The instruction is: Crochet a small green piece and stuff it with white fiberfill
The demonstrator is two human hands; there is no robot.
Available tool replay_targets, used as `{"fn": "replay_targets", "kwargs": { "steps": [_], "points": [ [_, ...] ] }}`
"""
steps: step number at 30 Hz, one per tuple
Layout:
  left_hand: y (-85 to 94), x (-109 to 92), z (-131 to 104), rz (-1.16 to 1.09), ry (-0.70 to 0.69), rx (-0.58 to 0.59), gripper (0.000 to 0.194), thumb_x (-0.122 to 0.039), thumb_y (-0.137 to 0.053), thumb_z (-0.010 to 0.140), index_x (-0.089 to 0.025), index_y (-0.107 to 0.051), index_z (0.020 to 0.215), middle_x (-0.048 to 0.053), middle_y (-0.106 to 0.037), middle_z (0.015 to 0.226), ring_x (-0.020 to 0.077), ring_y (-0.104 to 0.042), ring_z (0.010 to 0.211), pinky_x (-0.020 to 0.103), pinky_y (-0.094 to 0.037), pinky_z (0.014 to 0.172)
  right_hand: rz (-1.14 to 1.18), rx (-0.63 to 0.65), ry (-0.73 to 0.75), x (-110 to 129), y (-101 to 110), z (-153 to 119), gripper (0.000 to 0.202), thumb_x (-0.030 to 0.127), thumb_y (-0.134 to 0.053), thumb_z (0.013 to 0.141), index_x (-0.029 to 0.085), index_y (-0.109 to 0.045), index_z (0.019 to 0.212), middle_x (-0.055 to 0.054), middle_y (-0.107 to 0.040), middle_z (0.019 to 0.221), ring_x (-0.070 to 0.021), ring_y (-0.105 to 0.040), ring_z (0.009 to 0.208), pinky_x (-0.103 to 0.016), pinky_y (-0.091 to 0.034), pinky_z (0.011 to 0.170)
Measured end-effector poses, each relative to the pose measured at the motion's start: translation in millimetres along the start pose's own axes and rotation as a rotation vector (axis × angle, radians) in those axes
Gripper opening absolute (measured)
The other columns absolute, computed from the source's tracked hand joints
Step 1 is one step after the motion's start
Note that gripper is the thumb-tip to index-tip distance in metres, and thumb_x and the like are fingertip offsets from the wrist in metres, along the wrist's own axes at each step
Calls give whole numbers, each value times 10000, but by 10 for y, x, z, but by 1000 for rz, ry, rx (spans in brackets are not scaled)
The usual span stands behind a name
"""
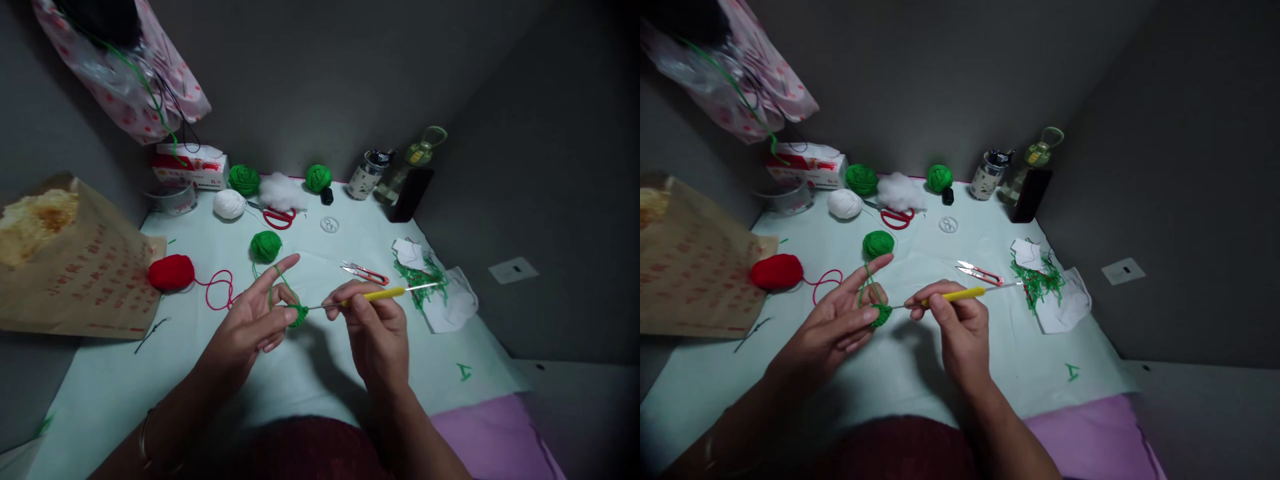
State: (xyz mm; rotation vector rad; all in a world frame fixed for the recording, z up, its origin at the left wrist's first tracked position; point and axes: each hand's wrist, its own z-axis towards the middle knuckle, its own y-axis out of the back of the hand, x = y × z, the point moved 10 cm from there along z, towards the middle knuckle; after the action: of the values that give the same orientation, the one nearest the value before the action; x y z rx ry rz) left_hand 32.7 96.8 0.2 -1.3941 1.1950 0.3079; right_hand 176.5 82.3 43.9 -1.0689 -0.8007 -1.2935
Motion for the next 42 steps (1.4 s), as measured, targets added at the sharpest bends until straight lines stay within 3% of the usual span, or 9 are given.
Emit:
{"fn": "replay_targets", "kwargs": {
  "steps": [6,9,13,17,21,24,28,31,42],
  "points": [
    [-45,54,13,59,-23,15,693,-247,-756,821,-287,-501,1464,-30,-516,842,28,-313,507,193,-235,435,-47,75,17,-104,-132,8,144,284,-605,967,240,-742,976,-46,-754,934,-180,-699,878,-344,-595,755],
    [7,50,25,138,-80,-59,719,-286,-776,819,-263,-489,1478,-21,-541,853,42,-333,527,204,-273,451,-148,20,75,-29,-126,-15,162,219,-598,966,251,-754,1000,-36,-748,922,-164,-691,823,-327,-592,709],
    [80,30,21,166,-163,-172,773,-244,-815,778,-268,-487,1478,-8,-602,912,43,-333,533,195,-274,441,-475,12,298,203,-204,-118,262,123,-603,944,283,-747,1094,-43,-734,985,-177,-698,875,-327,-605,705],
    [-21,183,67,-72,-34,-52,707,-215,-799,789,-251,-529,1442,-61,-543,758,8,-246,444,163,-234,400,-787,69,559,374,-345,-256,365,109,-651,914,297,-703,1223,-66,-724,1107,-210,-688,970,-372,-604,776],
    [-34,219,97,-227,71,-10,452,-201,-742,848,-175,-662,1293,-104,-392,624,-9,-148,408,143,-204,386,-421,-35,285,242,-51,-72,243,135,-558,972,270,-736,1069,-34,-726,910,-167,-662,779,-327,-569,660],
    [10,131,98,-173,-2,-57,436,-177,-764,819,-205,-691,1247,-62,-513,758,-28,-220,414,145,-223,395,-160,-58,130,92,27,15,177,226,-564,982,240,-740,971,-32,-710,845,-141,-620,667,-304,-544,602],
    [6,124,49,63,-53,-99,519,-251,-795,801,-238,-666,1303,-49,-520,721,32,-366,497,174,-315,463,-159,10,32,-72,-47,21,137,268,-627,950,230,-758,956,-48,-739,896,-176,-683,830,-328,-576,706],
    [30,87,21,178,-107,-124,478,-310,-750,842,-219,-668,1304,-16,-571,757,66,-414,543,218,-359,509,-95,-23,-42,-178,4,14,148,305,-626,951,232,-754,965,-37,-748,876,-152,-675,738,-310,-577,671],
    [88,-3,17,218,-110,-180,397,-244,-759,813,-224,-721,1208,-14,-565,823,71,-406,576,231,-349,542,-10,-15,-87,-163,36,37,195,336,-557,995,201,-684,932,-47,-767,858,-141,-689,694,-318,-602,701]
  ]
}}
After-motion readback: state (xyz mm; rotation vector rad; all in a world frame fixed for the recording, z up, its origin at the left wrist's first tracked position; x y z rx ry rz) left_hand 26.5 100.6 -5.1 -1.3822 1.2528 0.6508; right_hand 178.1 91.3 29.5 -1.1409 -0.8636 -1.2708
